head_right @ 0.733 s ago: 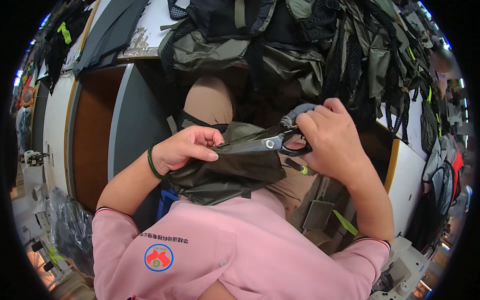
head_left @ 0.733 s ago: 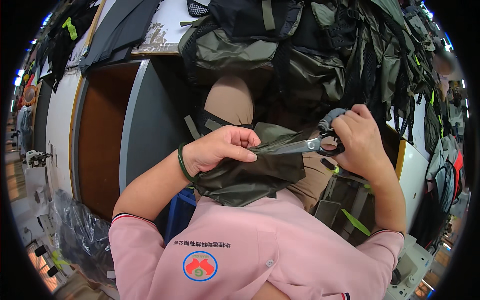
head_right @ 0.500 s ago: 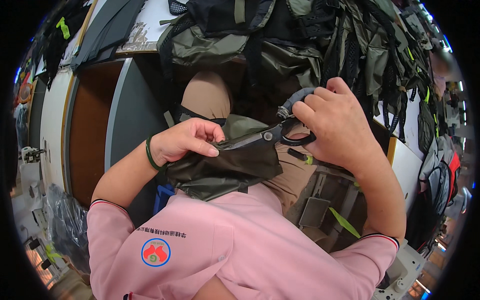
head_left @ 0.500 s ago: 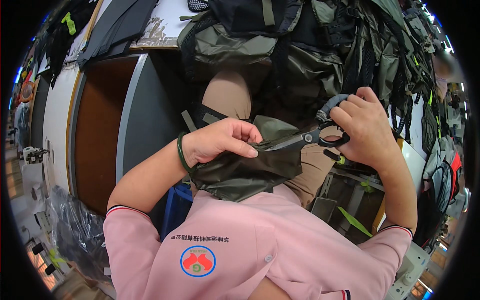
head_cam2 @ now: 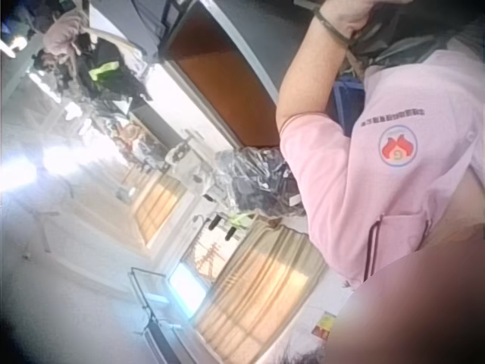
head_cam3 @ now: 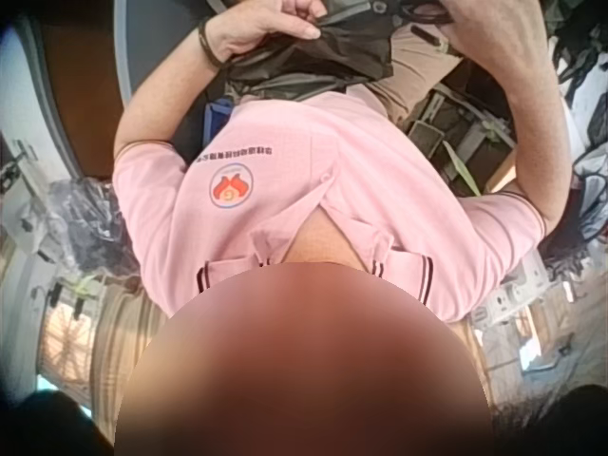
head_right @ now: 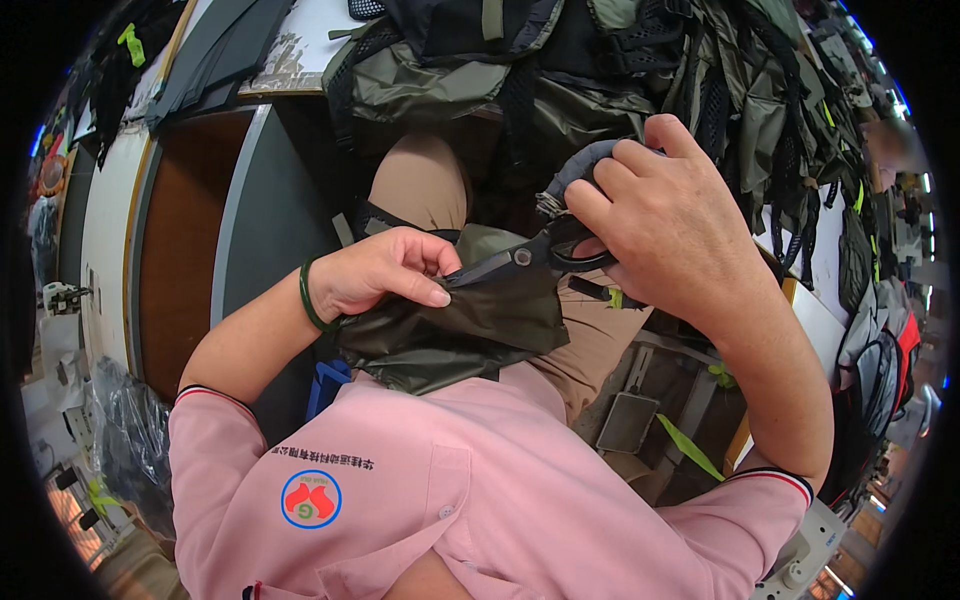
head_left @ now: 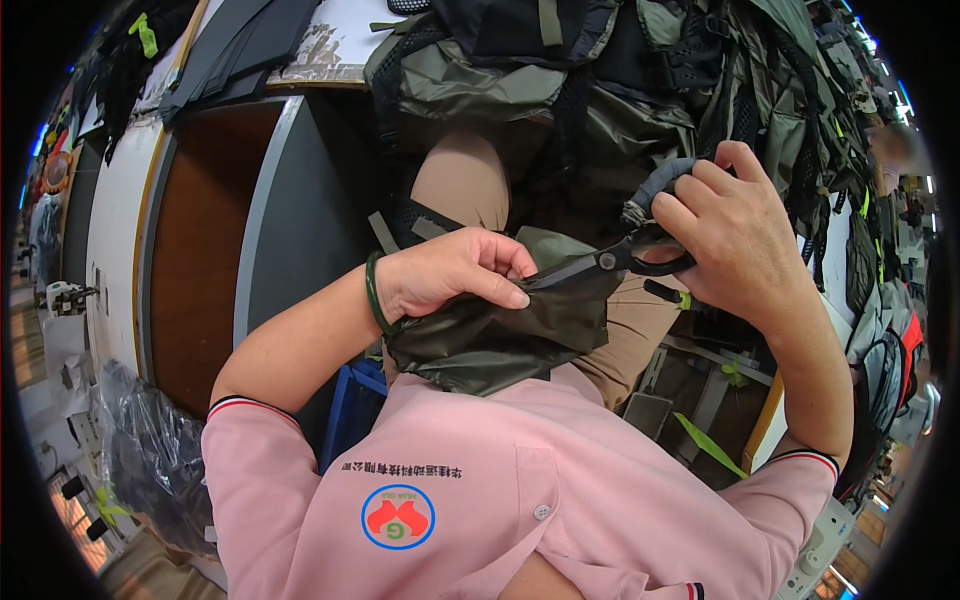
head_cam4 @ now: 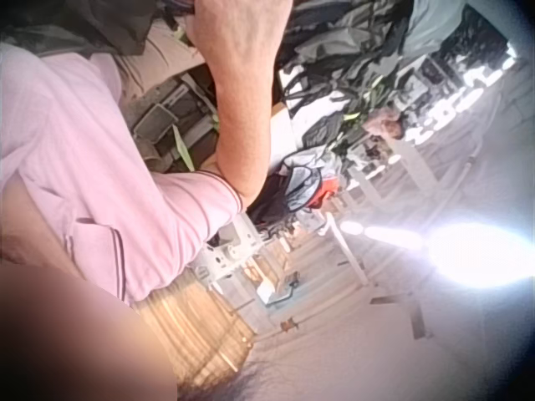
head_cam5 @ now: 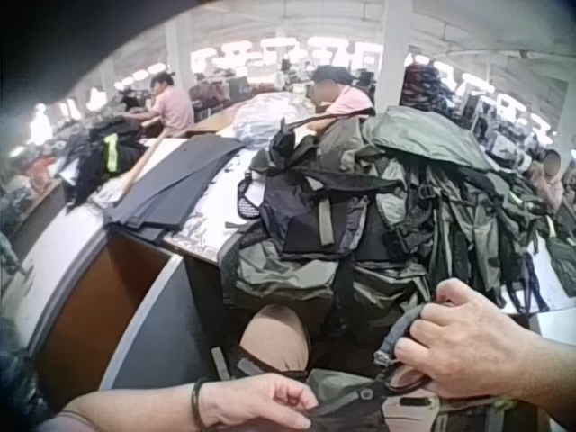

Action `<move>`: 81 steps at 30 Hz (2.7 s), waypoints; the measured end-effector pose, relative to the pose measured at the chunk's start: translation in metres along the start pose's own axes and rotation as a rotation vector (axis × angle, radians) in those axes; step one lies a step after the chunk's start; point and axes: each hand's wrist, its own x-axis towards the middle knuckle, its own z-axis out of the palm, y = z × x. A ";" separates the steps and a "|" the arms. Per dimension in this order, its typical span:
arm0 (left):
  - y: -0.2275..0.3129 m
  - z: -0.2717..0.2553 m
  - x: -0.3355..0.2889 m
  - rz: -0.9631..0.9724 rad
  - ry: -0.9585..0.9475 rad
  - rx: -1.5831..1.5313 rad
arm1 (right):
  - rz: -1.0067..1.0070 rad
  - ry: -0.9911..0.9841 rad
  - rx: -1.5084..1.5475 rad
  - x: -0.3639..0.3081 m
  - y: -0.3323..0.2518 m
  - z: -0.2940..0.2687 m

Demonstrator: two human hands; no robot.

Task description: Using scissors to trim and inspect components of olive drab tactical vests or backpacks in a factory setting.

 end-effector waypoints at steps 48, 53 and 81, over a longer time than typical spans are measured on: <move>-0.003 0.003 0.000 0.059 0.020 0.058 | 0.108 -0.079 0.652 -0.002 0.008 0.049; 0.002 0.015 -0.004 0.189 0.117 0.338 | 0.241 -0.216 1.152 0.006 -0.019 0.073; -0.016 0.021 -0.012 0.483 0.312 0.585 | 0.235 0.151 0.297 -0.044 -0.035 0.054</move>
